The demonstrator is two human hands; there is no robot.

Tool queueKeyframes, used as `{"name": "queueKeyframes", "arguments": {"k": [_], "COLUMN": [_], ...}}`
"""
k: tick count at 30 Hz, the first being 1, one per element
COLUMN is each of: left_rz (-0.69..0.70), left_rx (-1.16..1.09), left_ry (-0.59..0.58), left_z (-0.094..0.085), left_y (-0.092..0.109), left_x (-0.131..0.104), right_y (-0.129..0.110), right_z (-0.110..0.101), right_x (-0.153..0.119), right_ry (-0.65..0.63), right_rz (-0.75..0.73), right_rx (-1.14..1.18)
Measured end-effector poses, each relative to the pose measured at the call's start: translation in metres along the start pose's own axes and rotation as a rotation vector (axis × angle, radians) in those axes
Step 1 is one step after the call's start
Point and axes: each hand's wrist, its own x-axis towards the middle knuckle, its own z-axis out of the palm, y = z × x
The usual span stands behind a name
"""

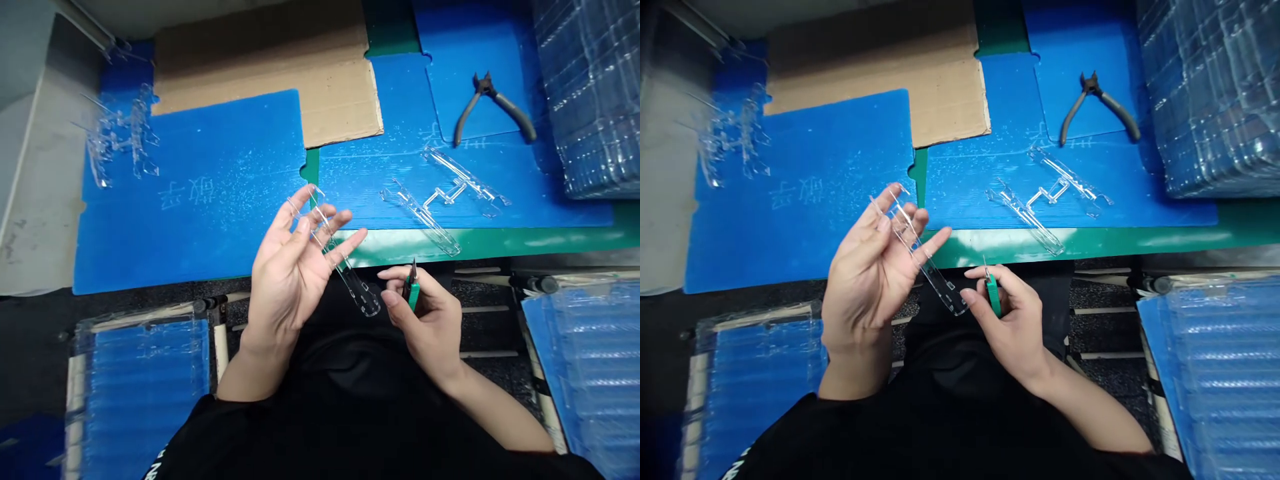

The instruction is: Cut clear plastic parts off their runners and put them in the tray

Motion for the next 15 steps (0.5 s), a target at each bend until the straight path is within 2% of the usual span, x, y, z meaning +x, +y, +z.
{"name": "queueKeyframes", "arguments": {"k": [4, 11, 15], "left_rz": [0.064, 0.137, 0.225], "left_rx": [0.034, 0.088, 0.193], "left_ry": [0.006, -0.009, -0.008], "left_z": [-0.006, -0.014, -0.013], "left_y": [0.000, -0.001, -0.005], "left_x": [0.007, 0.009, 0.007], "right_y": [0.006, 0.009, 0.009], "right_z": [0.002, 0.008, 0.011], "right_x": [-0.004, -0.006, -0.006], "right_ry": [0.008, -0.027, -0.045], "right_rz": [0.050, 0.045, 0.132], "right_rx": [0.033, 0.084, 0.204]}}
